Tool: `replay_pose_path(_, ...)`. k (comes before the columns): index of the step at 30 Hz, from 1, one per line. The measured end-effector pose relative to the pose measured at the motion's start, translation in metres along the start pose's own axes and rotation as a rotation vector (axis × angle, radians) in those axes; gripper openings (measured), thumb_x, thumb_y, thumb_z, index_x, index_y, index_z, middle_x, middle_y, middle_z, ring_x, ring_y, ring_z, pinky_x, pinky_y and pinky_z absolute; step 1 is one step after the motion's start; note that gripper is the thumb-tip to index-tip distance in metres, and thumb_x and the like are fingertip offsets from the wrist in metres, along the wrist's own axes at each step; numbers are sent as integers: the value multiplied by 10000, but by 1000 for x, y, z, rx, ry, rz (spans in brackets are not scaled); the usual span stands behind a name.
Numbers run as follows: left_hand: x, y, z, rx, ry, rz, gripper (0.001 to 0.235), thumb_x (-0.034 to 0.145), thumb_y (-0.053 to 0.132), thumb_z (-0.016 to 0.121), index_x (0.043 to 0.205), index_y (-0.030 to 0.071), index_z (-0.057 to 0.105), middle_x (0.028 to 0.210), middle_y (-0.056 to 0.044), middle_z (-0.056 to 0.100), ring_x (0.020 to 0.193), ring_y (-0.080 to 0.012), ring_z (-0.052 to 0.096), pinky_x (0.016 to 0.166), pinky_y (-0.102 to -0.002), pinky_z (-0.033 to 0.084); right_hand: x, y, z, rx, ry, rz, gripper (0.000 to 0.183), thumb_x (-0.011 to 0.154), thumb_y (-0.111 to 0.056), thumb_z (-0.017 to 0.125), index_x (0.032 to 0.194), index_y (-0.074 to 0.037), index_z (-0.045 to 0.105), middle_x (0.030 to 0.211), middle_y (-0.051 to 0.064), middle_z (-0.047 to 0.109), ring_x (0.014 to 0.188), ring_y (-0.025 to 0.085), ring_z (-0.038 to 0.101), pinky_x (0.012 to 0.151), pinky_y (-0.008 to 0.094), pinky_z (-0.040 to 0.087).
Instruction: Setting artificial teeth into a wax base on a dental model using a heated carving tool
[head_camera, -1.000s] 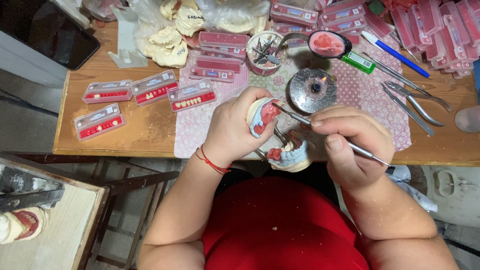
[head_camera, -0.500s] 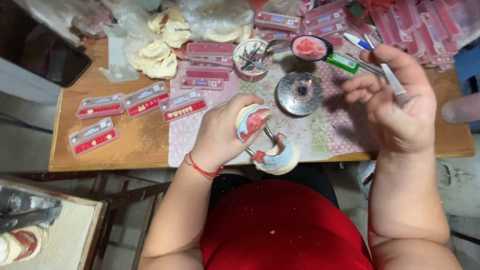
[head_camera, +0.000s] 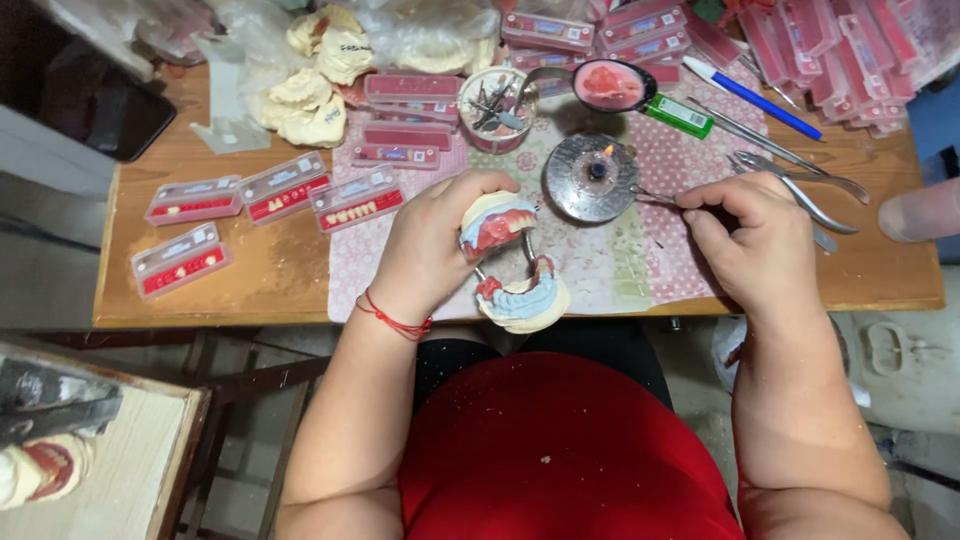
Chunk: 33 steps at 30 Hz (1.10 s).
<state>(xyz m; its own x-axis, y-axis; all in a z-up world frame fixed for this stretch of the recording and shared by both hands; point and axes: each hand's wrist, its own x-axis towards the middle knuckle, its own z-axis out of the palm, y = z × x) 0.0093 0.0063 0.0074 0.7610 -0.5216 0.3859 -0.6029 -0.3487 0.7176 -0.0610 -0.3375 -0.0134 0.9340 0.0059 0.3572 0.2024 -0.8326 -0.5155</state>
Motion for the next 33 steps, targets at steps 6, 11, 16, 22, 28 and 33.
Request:
replay_pose_path(6, -23, 10, -23, 282, 41, -24, 461, 834, 25, 642, 1293, 72, 657, 1190, -119, 721, 1098, -324, 643, 929, -438, 494, -7, 3, -5, 111, 186, -240, 75, 1076, 23, 839, 1109, 50, 777, 1173, 246, 749, 1140, 359, 690, 1083, 476, 478)
replay_pose_path(11, -62, 3, -66, 384, 348, -184, 34, 983, 119, 742, 987, 103, 772, 950, -65, 775, 871, -252, 696, 809, -389, 503, -30, 25, 5, 171, 304, -53, 214, 1098, 65, 936, 1041, 49, 731, 1022, 178, 726, 892, 234, 585, 888, 369, 438)
replay_pose_path(16, -83, -8, -78, 465, 491, -347, 202, 937, 141, 850, 819, 109, 690, 735, -13, 650, 721, -206, 580, 703, -379, 435, -27, 28, 5, 69, 214, -149, 375, 1105, -37, 933, 863, 14, 652, 810, 135, 603, 788, 293, 520, 826, 433, 396)
replay_pose_path(22, -83, -15, -60, 475, 383, -331, 79, 868, 117, 786, 945, 133, 781, 884, -46, 704, 849, -271, 664, 754, -393, 493, -36, 33, 9, 1, 200, -177, 216, 1212, 13, 846, 1038, 79, 737, 987, 203, 698, 906, 364, 611, 918, 495, 447)
replay_pose_path(28, -65, -17, -32, 583, 279, -226, 106, 891, 221, 801, 987, 185, 827, 909, -25, 704, 883, -329, 630, 747, -449, 508, -36, 34, 10, 6, 207, -187, 281, 1267, -45, 808, 1033, 87, 728, 948, 209, 658, 875, 354, 584, 876, 476, 422)
replay_pose_path(33, -57, -18, -17, 743, 258, -275, 144, 870, 340, 807, 839, 201, 789, 803, -47, 620, 808, -358, 626, 650, -491, 490, -31, 20, 6, -8, 203, -198, 198, 1165, 67, 817, 990, 85, 726, 928, 198, 695, 841, 347, 614, 857, 466, 460)
